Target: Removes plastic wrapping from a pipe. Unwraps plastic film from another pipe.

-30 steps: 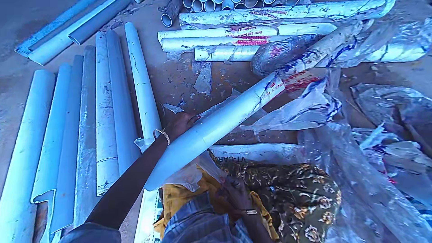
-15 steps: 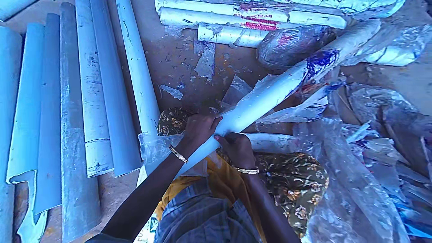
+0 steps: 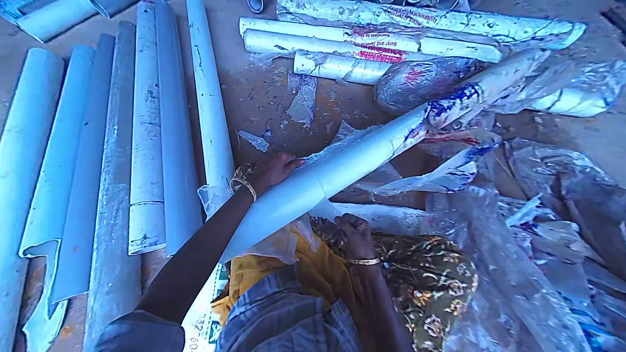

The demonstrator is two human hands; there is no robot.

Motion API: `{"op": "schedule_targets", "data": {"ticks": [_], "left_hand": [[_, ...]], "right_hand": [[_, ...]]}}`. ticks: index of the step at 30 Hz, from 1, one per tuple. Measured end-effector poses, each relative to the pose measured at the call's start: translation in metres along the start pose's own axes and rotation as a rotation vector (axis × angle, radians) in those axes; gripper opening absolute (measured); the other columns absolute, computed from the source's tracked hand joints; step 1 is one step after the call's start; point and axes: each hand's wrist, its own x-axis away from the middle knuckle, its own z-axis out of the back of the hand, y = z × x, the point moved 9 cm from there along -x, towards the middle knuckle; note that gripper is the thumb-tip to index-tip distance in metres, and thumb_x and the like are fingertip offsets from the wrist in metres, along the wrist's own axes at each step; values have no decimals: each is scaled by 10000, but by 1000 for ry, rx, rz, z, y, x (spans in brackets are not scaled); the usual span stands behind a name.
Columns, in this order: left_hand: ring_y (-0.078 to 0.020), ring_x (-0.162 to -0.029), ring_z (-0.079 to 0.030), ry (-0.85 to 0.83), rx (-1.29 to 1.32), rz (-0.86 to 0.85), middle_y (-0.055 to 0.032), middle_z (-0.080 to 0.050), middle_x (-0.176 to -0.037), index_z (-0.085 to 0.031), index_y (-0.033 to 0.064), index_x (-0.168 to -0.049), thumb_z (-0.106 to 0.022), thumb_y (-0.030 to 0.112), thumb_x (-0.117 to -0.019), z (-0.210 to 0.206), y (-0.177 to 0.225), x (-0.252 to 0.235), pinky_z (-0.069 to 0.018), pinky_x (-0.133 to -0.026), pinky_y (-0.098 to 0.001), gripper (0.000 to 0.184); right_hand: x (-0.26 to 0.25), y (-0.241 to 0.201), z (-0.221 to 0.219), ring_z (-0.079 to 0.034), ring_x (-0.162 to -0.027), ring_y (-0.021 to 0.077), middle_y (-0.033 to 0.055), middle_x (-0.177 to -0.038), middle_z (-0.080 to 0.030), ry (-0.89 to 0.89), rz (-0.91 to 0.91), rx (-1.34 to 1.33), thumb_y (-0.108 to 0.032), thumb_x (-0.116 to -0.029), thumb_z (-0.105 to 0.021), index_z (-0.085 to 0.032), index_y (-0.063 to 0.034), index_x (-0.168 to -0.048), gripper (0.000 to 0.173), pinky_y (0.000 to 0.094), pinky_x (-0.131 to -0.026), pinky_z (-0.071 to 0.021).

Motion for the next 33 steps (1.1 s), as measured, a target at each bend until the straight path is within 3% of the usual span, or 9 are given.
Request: {"op": "schedule_targets", "data": {"ticks": [6,8,12,15,18,26,29,31,33], "left_hand": [[-303,-672,-565,-8,-35,-28,-162,-554,-675,-615,-70,-752,-510,234,-1093,8,-10,-13,-457,-689,-504,468],[-363,-743,-624,24,-101,-17,-196,-606,-719,-644,-66,-789,-514,271,-1090,8,-5,-11,-480,-734,-556,470],[-419,-827,-674,78,-165,15,-221,-663,-788,-682,-43,-856,-525,290,-1082,4,25,11,-495,-763,-612,432],[-419,-811,-686,118,-168,-10,-221,-672,-783,-685,-47,-869,-536,281,-1075,-1,44,25,-502,-729,-592,414],[-427,-854,-694,120,-201,0,-227,-685,-814,-691,-41,-894,-525,297,-1079,-5,53,33,-504,-746,-585,420],[-407,-826,-701,165,-264,-44,-215,-685,-808,-694,-30,-889,-519,284,-1079,-9,63,38,-509,-706,-549,407],[-409,-833,-704,172,-269,-33,-218,-692,-824,-700,-27,-905,-519,299,-1081,-7,63,39,-509,-709,-550,412],[-414,-861,-701,126,-252,-2,-225,-696,-848,-704,-32,-938,-501,314,-1089,-9,60,38,-506,-746,-558,428],[-412,-829,-703,144,-248,-5,-223,-694,-812,-703,-35,-914,-506,300,-1085,-10,62,40,-504,-724,-543,425]], "right_hand": [[40,51,72,-607,-480,96,-4,-581,-590,468,-375,-76,6,-1054,-460,-577,-33,-857,232,258,-493,-566],[27,25,85,-676,-573,103,16,-667,-667,433,-235,44,-38,-1076,-456,-586,-9,-951,183,263,-575,-605],[-10,-61,26,-717,-795,57,87,-947,-738,137,252,449,38,-928,-615,-676,111,-1087,186,214,-722,-608],[-20,-92,-37,-725,-838,151,216,-993,-726,-2,477,823,-23,-896,-696,-731,111,-1070,223,252,-772,-599],[-13,-93,-67,-726,-814,360,249,-925,-732,58,525,1170,-77,-870,-742,-765,83,-1008,212,484,-752,-585],[-6,-85,-77,-712,-705,399,239,-788,-692,292,552,1430,-28,-888,-659,-722,81,-849,131,499,-599,-558],[-10,-72,-50,-672,-653,329,213,-758,-659,358,468,1210,-34,-877,-635,-674,120,-894,160,461,-586,-531],[-11,-53,-21,-626,-611,101,85,-738,-636,395,298,774,-1,-934,-570,-642,107,-947,131,267,-604,-550],[-10,-35,-9,-621,-545,44,-3,-695,-609,411,110,336,29,-1005,-481,-583,33,-923,131,221,-556,-588]]}}
